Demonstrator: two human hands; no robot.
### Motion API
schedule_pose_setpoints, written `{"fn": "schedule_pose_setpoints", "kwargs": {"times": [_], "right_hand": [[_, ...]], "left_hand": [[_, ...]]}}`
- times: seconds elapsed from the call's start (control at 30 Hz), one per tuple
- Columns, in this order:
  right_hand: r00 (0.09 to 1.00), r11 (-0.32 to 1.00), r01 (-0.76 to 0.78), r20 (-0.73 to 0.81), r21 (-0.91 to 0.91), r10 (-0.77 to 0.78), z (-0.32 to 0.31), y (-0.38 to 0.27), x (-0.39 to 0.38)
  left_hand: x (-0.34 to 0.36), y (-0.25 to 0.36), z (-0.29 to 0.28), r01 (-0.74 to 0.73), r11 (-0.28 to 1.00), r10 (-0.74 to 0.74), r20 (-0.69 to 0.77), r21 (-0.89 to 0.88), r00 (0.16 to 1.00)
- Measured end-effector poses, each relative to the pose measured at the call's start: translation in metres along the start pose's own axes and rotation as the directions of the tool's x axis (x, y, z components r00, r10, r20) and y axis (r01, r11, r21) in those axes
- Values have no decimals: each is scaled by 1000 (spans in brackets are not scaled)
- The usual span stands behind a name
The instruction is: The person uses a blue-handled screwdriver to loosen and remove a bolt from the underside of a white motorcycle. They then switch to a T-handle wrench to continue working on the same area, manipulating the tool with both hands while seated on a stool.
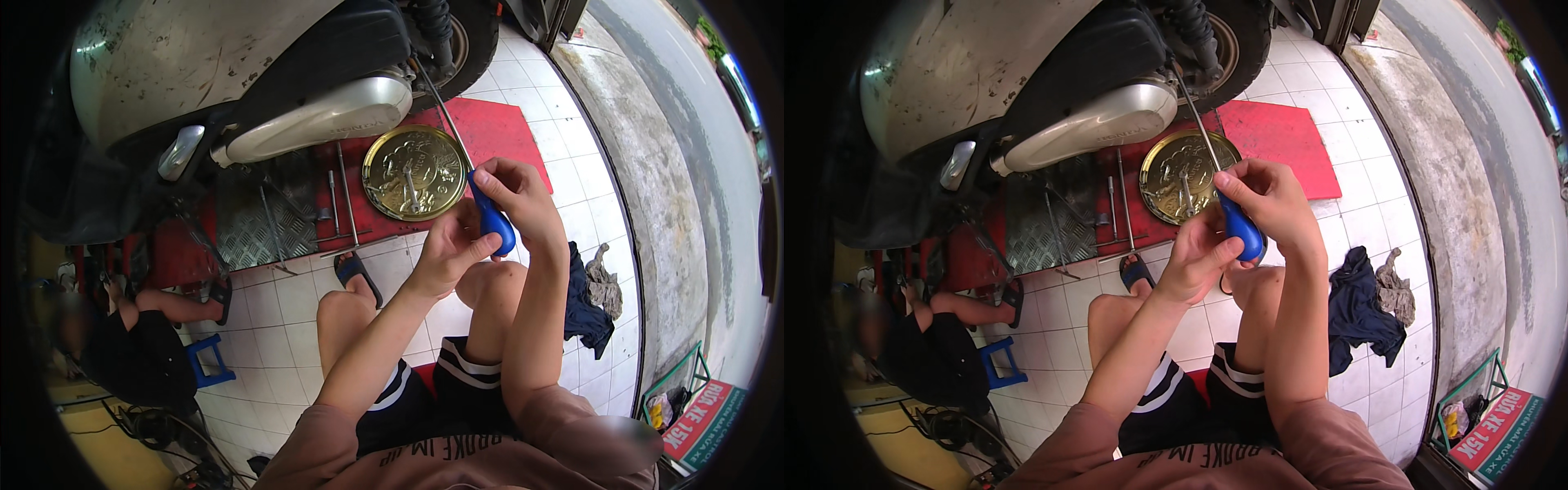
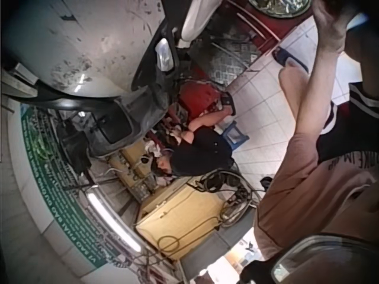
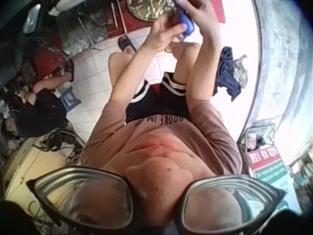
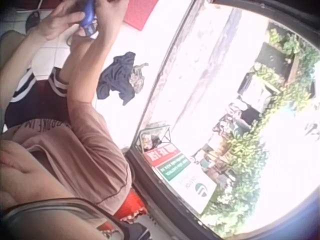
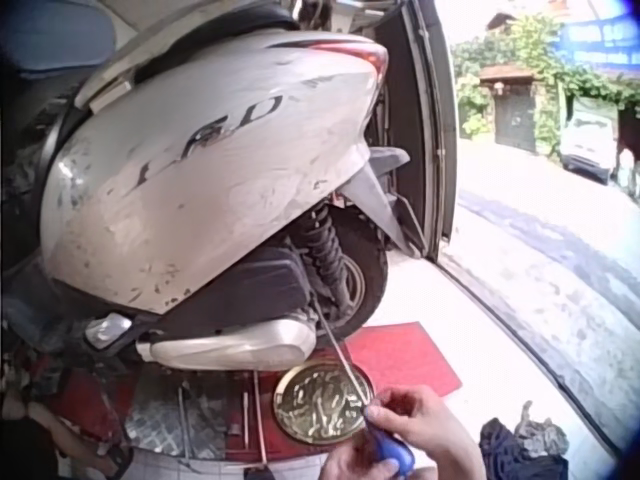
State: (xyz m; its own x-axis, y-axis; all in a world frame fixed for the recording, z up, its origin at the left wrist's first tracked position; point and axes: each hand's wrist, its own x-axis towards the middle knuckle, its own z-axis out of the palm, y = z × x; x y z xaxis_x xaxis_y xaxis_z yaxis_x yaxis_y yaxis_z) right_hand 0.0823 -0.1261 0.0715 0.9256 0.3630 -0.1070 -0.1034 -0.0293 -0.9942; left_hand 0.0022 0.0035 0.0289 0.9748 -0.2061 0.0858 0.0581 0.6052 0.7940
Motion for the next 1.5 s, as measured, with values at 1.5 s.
{"fn": "schedule_pose_setpoints", "kwargs": {"times": [1.5], "right_hand": [[956, 895, -289, 148, 341, 253, 8, -8, -8]], "left_hand": [[43, 40, -35, -16, 981, 60, -228, 191, 972]]}}
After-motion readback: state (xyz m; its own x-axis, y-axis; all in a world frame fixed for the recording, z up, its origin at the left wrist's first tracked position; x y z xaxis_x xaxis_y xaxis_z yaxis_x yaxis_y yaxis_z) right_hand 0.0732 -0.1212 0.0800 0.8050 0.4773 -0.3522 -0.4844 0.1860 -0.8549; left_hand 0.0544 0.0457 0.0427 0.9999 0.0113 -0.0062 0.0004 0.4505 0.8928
